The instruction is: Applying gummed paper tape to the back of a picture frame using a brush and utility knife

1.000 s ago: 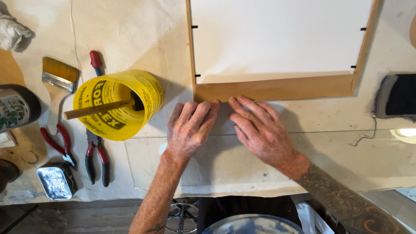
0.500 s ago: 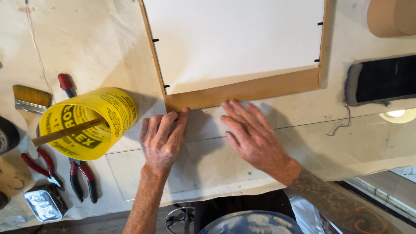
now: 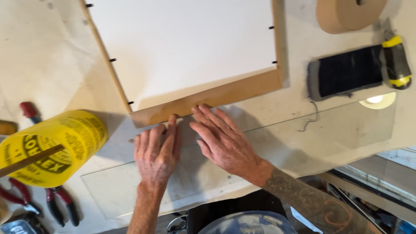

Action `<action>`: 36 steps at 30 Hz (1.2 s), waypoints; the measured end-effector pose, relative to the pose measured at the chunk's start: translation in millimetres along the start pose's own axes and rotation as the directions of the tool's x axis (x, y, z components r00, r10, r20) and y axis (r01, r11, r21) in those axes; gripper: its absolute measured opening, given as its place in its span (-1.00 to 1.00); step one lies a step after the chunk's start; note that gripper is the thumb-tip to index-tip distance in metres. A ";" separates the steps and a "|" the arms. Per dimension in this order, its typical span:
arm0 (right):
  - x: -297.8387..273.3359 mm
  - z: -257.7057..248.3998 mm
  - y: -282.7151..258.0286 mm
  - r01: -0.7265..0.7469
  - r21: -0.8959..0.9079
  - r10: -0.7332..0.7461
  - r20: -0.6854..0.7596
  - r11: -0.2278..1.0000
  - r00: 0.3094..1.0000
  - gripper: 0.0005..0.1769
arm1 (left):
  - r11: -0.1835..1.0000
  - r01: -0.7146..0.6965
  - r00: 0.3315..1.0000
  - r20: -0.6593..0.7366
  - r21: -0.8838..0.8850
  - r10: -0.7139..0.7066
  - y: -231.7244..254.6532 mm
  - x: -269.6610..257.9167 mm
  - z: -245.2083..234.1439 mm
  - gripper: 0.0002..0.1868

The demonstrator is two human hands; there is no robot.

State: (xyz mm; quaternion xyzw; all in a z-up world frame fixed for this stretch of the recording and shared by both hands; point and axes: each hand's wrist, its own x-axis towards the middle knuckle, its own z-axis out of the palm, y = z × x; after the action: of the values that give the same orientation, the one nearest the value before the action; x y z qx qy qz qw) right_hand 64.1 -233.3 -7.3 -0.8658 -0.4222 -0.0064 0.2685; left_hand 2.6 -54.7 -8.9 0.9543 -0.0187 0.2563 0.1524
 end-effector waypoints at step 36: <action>22.7 -151.3 -42.5 -0.412 0.841 0.692 0.063 0.351 0.719 0.02 | -0.163 0.774 0.620 0.785 -0.611 0.003 185.5 92.3 -101.9 -0.23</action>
State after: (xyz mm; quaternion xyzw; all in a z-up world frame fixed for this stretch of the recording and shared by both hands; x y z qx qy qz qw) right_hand 80.1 -266.6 147.1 -0.7199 -0.0064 0.1459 0.6786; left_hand 12.4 -197.0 172.7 0.5294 0.0863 -0.1843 0.8236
